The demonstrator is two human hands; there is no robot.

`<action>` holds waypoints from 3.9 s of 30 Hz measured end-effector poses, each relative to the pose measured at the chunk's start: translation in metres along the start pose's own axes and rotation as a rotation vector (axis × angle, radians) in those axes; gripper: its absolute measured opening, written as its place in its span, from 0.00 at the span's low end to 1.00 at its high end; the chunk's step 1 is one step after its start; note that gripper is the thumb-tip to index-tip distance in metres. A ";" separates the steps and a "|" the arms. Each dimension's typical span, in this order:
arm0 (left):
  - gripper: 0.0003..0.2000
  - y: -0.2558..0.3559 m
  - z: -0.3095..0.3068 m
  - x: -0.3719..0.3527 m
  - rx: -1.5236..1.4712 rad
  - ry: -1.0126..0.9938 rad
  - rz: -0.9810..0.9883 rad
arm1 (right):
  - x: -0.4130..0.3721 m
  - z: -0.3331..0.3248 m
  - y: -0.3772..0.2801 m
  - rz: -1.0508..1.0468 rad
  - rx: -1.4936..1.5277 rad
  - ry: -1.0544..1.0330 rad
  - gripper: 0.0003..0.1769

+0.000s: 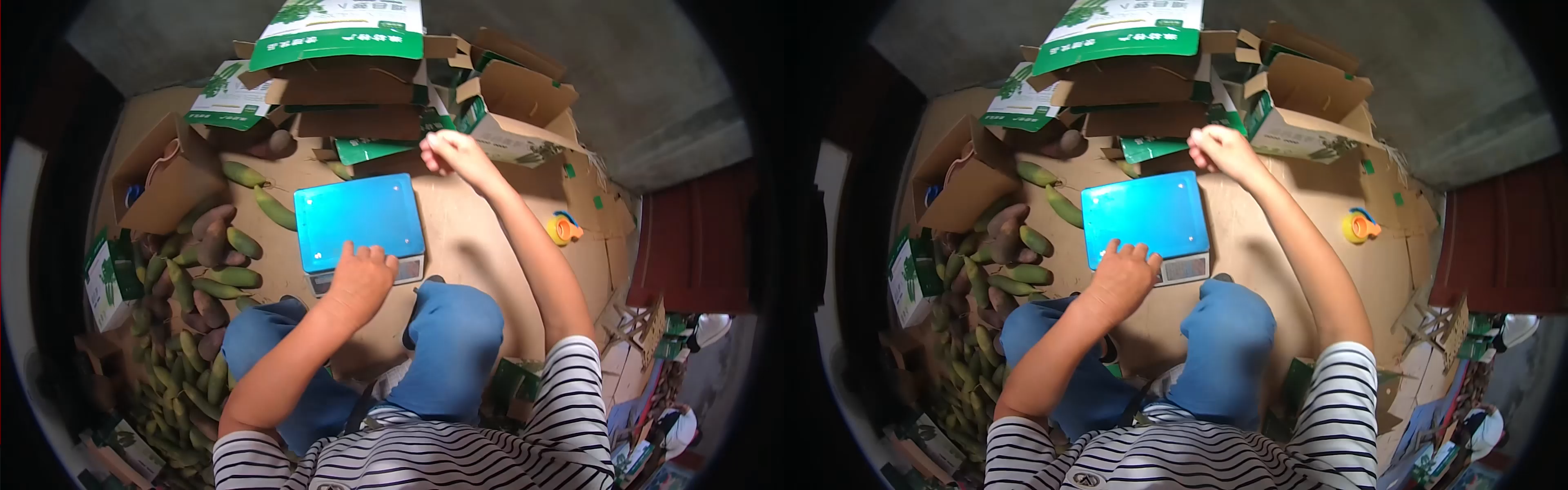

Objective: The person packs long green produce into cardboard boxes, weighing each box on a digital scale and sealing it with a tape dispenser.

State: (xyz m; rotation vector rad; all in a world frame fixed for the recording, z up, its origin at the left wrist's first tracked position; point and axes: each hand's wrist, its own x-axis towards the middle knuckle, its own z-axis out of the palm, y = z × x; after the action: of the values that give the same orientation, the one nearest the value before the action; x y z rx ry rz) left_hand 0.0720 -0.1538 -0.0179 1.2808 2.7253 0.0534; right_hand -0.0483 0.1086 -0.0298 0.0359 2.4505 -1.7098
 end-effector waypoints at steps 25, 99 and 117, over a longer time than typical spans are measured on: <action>0.07 0.001 -0.006 -0.012 -0.107 0.123 -0.019 | -0.023 -0.096 -0.183 -0.450 -0.019 0.313 0.16; 0.28 -0.001 0.278 -0.354 -1.402 0.427 -1.481 | -0.078 0.182 -0.005 -0.694 -1.041 -0.083 0.39; 0.29 -0.136 0.030 0.005 -0.531 0.218 -0.242 | -0.083 0.178 0.004 -0.671 -1.022 -0.065 0.30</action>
State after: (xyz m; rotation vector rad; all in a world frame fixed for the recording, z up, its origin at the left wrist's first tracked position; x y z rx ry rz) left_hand -0.0313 -0.2371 -0.0596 0.8311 2.7326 0.8700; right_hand 0.0538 -0.0512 -0.0821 -1.0039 3.1413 -0.3301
